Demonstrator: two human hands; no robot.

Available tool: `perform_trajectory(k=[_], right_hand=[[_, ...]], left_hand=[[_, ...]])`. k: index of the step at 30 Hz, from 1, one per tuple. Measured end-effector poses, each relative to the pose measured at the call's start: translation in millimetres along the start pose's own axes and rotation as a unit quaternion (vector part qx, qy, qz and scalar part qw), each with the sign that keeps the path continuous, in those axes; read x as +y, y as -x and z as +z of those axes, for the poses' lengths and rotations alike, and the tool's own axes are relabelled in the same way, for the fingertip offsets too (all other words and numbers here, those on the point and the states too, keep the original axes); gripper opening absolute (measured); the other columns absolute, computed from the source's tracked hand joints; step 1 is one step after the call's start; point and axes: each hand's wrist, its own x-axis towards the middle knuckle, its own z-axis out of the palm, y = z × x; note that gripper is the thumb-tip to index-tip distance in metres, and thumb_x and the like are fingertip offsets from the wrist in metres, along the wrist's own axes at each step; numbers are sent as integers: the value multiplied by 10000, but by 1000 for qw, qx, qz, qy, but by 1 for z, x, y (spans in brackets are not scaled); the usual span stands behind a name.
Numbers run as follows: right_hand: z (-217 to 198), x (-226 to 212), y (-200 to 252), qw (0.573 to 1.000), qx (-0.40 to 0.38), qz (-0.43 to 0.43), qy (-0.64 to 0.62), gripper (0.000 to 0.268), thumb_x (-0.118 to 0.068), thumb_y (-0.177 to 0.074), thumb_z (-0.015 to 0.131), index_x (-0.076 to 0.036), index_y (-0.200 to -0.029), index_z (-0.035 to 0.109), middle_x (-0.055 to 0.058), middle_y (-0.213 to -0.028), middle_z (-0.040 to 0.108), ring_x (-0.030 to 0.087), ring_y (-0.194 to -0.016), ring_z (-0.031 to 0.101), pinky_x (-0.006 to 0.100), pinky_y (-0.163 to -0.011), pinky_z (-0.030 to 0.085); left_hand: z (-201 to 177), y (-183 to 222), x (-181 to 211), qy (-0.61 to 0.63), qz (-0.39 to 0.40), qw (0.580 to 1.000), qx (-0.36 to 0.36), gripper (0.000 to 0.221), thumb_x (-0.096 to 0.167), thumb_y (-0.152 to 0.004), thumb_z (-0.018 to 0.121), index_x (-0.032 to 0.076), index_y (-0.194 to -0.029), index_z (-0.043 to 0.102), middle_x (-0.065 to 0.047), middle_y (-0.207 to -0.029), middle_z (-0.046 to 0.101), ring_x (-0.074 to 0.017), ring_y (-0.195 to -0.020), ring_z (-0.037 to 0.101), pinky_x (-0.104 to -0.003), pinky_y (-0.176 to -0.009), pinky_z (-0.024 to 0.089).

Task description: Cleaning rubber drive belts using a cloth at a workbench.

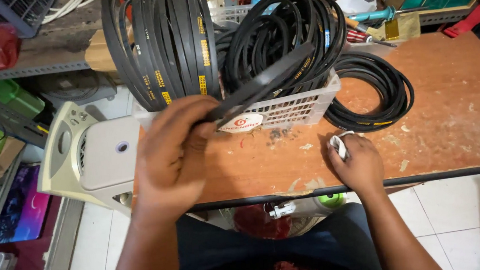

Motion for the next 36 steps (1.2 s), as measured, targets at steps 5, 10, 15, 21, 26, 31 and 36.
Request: perform_trajectory(k=[5, 10, 15, 21, 26, 31, 36], right_hand=[[-1, -1, -1, 1000, -5, 6, 5, 276, -329, -974, 636, -55, -950, 665, 144, -912, 687, 390, -886, 631, 487, -745, 495], [3, 1, 1, 1000, -13, 12, -6, 299, -358, -977, 620, -65, -980, 678, 143, -950, 700, 401, -900, 633, 490, -760, 493], [15, 8, 3, 998, 38, 17, 44, 287, -395, -883, 784, -119, -926, 718, 115, -794, 672, 359, -905, 712, 432, -814, 579], [18, 13, 3, 998, 39, 11, 40, 274, -366, -869, 795, -115, -942, 716, 119, -799, 664, 365, -915, 708, 442, -831, 574], [19, 12, 0, 998, 54, 1, 39, 277, -361, -862, 795, -106, -931, 714, 123, -788, 661, 369, -892, 706, 443, -806, 576], [20, 16, 1, 998, 57, -19, 37, 276, -365, -869, 794, -107, -925, 710, 135, -781, 650, 376, -852, 700, 448, -776, 577], [20, 16, 2, 997, 63, -25, 48, 262, -347, -867, 806, -105, -894, 708, 119, -763, 656, 362, -846, 709, 429, -791, 578]], left_hand=[[-1, 10, -15, 27, -17, 999, -33, 429, 19, -832, 450, -58, -1217, 624, -204, -1220, 646, -304, -1063, 697, -374, -964, 563], [52, 37, -69, -88, 41, 987, -128, 444, -113, -861, 560, -28, -1288, 642, -224, -1281, 663, -396, -1158, 644, -498, -978, 537], [70, 44, -56, -129, 136, 981, -52, 268, -75, -977, 490, 9, -1129, 694, -156, -1047, 677, -363, -920, 689, -431, -831, 581], [60, 27, -37, -194, 196, 961, -31, 244, -94, -999, 524, -9, -1108, 725, -176, -1017, 693, -326, -886, 702, -409, -834, 592], [117, 74, -93, -175, 204, 959, -86, 255, 166, -1019, 508, 2, -1152, 652, -176, -1083, 658, -354, -912, 661, -457, -766, 539], [174, 148, -122, -208, 237, 946, -73, 276, 130, -1043, 553, -73, -1201, 654, -281, -1152, 646, -444, -1025, 666, -507, -848, 533], [169, 141, -102, -282, 59, 955, -74, 822, 615, -873, 670, -79, -1311, 618, -280, -1312, 643, -440, -1298, 572, -603, -1153, 341]])
